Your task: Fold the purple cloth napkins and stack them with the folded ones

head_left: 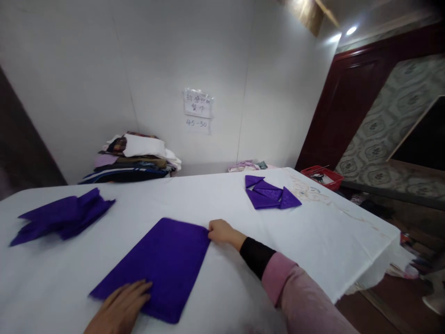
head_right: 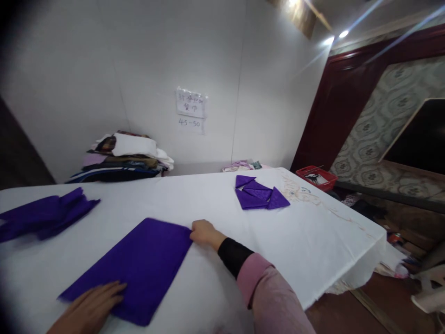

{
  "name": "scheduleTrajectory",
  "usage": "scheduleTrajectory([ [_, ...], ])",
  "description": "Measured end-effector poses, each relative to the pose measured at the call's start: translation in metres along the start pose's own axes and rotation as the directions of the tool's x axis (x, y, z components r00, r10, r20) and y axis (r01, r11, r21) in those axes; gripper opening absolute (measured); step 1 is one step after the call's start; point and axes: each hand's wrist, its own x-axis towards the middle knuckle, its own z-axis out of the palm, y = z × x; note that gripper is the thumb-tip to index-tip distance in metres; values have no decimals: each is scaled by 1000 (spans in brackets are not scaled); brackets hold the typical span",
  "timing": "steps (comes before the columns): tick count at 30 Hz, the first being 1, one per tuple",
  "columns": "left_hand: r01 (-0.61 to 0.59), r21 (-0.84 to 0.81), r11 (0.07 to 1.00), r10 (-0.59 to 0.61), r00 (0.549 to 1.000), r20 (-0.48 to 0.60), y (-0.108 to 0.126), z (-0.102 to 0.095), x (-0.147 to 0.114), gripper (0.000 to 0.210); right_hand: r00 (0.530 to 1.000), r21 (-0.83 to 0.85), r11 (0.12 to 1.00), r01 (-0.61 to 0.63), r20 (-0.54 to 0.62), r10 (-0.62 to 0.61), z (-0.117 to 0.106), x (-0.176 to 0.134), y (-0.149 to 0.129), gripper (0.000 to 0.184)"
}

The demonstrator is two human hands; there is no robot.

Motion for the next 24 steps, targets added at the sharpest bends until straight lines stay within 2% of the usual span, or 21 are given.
scheduleTrajectory([
  [3, 39, 3, 999, -39, 999, 2, -1, -24, 12, 29, 996, 225, 972, -63, 77, 47, 12, -30, 16, 10],
  [6, 105, -76, 992, -99, 992, 73, 6, -38, 25, 37, 989, 415, 903, -113, 138, 60, 24, -65, 29, 14],
  [8, 143, -148, 979, -124, 983, 133, 15, -46, 32, 39, 987, 636, 757, -148, 140, 75, 29, -86, 34, 23],
  [10, 182, -219, 959, -143, 973, 183, 27, -54, 40, 42, 987, 806, 570, -162, 142, 80, 32, -105, 36, 46],
  [11, 199, -253, 947, -148, 967, 206, 36, -59, 45, 44, 987, 846, 509, -160, 144, 71, 33, -112, 37, 59],
  [12, 212, -285, 935, -148, 962, 229, 46, -64, 49, 45, 988, 858, 490, -153, 144, 57, 33, -118, 37, 70],
  [14, 233, -350, 907, -136, 951, 279, 71, -73, 58, 44, 990, 853, 505, -131, 137, 25, 35, -127, 38, 78],
  [15, 243, -382, 892, -127, 944, 305, 84, -76, 61, 42, 990, 842, 525, -121, 142, 2, 36, -130, 38, 74],
  [17, 253, -432, 866, -99, 933, 347, 109, -80, 66, 40, 982, 806, 580, -116, 181, -54, 36, -133, 39, 55],
  [19, 256, -453, 854, -90, 930, 357, 128, -79, 68, 52, 969, 760, 642, -101, 222, -111, 33, -135, 38, 34],
  [21, 265, -453, 851, -107, 933, 344, 140, -75, 67, 63, 962, 721, 690, -54, 222, -156, 25, -135, 32, 24],
  [24, 295, -434, 851, -166, 936, 310, 145, -69, 65, 64, 947, 693, 721, 24, 216, -239, 8, -129, 15, 24],
])
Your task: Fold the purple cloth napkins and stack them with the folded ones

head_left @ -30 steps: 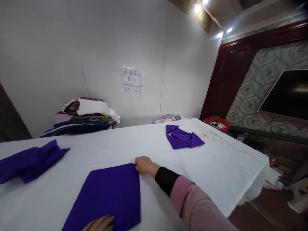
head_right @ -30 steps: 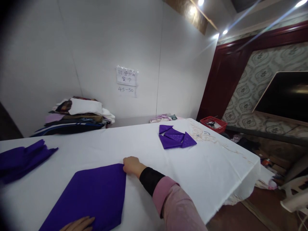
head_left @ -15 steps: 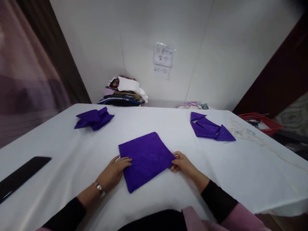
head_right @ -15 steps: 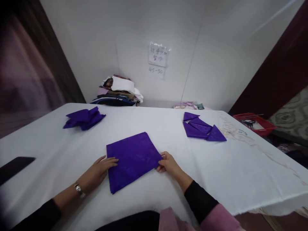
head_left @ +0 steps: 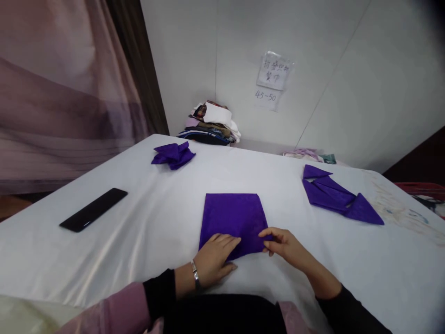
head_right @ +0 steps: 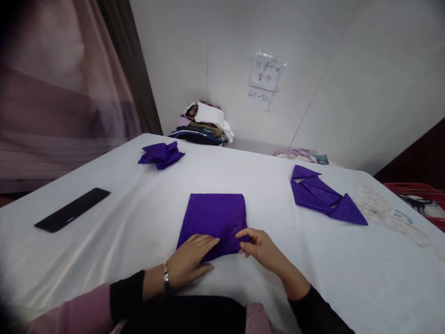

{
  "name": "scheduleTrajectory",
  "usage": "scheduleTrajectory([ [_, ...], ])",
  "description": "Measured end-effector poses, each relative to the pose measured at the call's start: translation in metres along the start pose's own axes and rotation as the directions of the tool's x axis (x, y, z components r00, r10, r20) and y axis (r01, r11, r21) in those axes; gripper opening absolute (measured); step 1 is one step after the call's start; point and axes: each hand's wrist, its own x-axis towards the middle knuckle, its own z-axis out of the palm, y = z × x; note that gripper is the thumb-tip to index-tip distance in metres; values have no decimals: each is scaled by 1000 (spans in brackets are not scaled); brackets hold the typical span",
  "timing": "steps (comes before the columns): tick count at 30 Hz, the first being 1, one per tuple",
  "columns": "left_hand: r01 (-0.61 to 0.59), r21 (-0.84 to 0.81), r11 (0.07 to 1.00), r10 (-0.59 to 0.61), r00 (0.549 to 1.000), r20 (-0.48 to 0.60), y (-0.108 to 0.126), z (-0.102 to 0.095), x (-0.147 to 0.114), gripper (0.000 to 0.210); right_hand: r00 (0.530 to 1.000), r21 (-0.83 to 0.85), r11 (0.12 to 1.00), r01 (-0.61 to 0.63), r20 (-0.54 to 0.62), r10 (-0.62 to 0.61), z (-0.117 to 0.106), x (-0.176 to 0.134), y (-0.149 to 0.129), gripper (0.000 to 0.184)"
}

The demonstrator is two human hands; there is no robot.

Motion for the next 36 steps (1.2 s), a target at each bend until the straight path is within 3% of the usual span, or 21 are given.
scheduleTrajectory([
  [4, 121, 0, 993, -121, 988, -93, -2, 2, -3, 66, 984, -16, 999, 40, 173, -37, 0, 31, -35, 36],
  [8, 291, -20, 957, -289, 935, -204, -6, 1, -12, 69, 958, -99, 987, 127, 270, -97, 12, 87, -56, 37],
  [13, 347, -50, 936, -344, 879, -330, -11, 3, -29, 66, 969, -321, 941, 105, 248, -24, 40, 159, -56, 24],
  [17, 378, -59, 924, -373, 853, -364, -13, 2, -38, 67, 979, -423, 903, 75, 203, 14, 54, 186, -48, 16],
  [21, 315, -75, 946, -321, 879, -354, -16, 1, -41, 70, 976, -397, 914, 89, 217, -1, 46, 165, -47, 20],
  [26, 192, -38, 981, -195, 942, -272, -15, -2, -40, 76, 979, -269, 962, 42, 201, 14, 11, 91, -35, 29],
  [31, 65, 92, 994, -56, 994, -97, -13, -12, -33, 45, 982, -220, 968, -122, 111, 150, -18, 27, 4, 32],
  [33, 65, 120, 991, -51, 992, -114, -19, -20, -27, 39, 985, -217, 967, -133, 84, 154, -26, 12, 16, 35],
  [36, 165, 182, 969, -121, 965, -230, -39, -36, -13, 36, 997, -302, 950, -75, -46, 64, -32, 4, 21, 36],
])
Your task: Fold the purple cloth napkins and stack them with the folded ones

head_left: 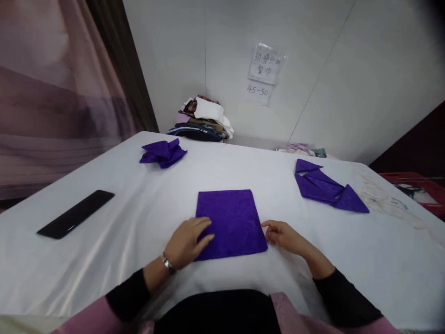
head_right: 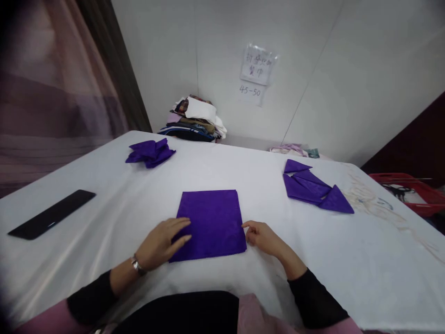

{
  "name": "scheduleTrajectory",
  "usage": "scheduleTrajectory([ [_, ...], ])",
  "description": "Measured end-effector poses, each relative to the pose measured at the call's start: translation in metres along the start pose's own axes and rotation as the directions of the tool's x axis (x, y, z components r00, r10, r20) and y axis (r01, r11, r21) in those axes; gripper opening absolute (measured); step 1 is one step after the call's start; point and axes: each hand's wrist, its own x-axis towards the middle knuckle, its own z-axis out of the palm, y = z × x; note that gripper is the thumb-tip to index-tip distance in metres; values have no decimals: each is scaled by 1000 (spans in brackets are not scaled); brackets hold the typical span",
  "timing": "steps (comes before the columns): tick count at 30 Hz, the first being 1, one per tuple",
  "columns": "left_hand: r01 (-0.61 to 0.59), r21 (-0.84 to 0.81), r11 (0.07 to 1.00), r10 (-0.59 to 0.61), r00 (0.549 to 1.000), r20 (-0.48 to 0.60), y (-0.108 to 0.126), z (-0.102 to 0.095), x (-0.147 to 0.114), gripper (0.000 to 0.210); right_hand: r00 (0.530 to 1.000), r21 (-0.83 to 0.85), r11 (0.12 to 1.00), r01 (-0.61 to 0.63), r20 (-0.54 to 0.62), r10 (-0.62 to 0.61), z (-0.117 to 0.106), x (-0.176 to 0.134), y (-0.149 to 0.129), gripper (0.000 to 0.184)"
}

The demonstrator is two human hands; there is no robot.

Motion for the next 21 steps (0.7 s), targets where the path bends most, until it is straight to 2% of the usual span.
scheduleTrajectory([
  [2, 81, 72, 994, -77, 996, -49, -16, -2, 17, 37, 988, -118, 991, 63, -129, -78, 3, 2, -2, 31],
  [4, 150, 144, 978, -142, 988, -62, -31, -1, 36, 39, 959, -210, 967, 147, -207, -191, 12, 6, -7, 27],
  [7, 230, 226, 947, -224, 973, -51, -49, 8, 62, 41, 927, -310, 904, 294, -139, -349, 30, 13, -12, 28],
  [9, 294, 250, 922, -292, 955, -48, -58, 15, 76, 41, 917, -369, 863, 346, -62, -395, 36, 20, -11, 28],
  [10, 328, 250, 911, -327, 944, -48, -62, 18, 82, 41, 915, -383, 856, 348, -61, -399, 35, 24, -10, 27],
  [13, 389, 212, 897, -386, 921, -58, -70, 27, 91, 43, 911, -341, 903, 261, -223, -347, 19, 47, -6, 26],
  [16, 393, 150, 907, -384, 919, -87, -76, 33, 92, 43, 917, -130, 984, 123, -365, -162, -4, 79, -6, 36],
  [19, 372, 79, 925, -360, 924, -129, -83, 36, 89, 43, 935, 106, 994, 5, -353, 33, -17, 109, -9, 50],
  [21, 345, 37, 938, -336, 930, -152, -86, 36, 87, 42, 936, 165, 986, -33, -341, 88, -21, 122, -10, 52],
])
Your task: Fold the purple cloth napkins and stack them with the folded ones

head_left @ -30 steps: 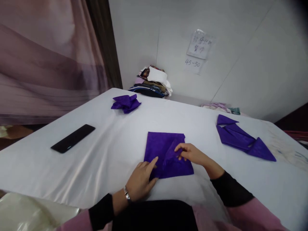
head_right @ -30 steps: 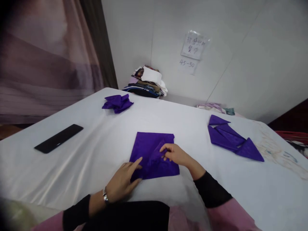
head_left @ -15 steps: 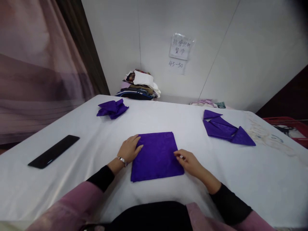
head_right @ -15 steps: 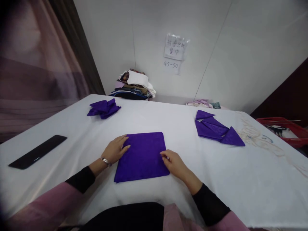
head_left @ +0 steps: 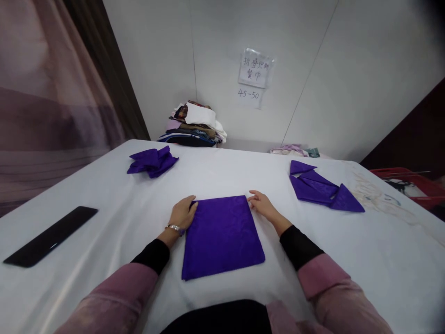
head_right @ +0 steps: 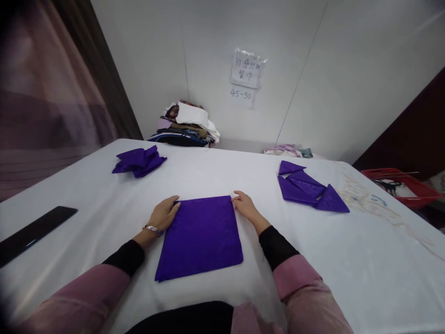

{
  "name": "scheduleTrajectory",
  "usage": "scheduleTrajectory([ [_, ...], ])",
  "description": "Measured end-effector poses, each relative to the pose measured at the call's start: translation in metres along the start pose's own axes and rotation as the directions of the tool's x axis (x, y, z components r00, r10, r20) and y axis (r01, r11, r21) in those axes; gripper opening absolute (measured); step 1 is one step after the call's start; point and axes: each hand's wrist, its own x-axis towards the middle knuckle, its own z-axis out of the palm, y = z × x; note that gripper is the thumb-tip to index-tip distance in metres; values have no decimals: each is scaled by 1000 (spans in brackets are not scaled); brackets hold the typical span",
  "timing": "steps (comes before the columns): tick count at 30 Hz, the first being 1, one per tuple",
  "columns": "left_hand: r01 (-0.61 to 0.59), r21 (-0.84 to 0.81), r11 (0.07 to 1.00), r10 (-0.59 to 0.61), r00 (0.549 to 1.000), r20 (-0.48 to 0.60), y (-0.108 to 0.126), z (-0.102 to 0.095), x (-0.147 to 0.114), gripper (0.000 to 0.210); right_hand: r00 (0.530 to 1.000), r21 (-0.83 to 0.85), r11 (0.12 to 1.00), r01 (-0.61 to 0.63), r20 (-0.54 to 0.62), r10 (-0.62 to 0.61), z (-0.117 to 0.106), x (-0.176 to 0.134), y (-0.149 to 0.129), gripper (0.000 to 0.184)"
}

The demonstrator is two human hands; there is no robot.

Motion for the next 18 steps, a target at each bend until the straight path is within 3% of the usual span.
scheduleTrajectory([
  [7, -34, -55, 998, 32, 999, -29, -3, 1, 0, 42, 999, 70, 996, -52, 0, 52, -2, 14, 4, 50],
  [14, -57, -96, 994, 52, 997, -54, -5, 3, 1, 38, 995, 208, 975, -73, 85, 57, -3, 14, 4, 47],
  [18, -68, -108, 992, 61, 996, -66, -6, 4, 0, 37, 980, 366, 917, -160, 169, 103, -2, 16, 3, 50],
])
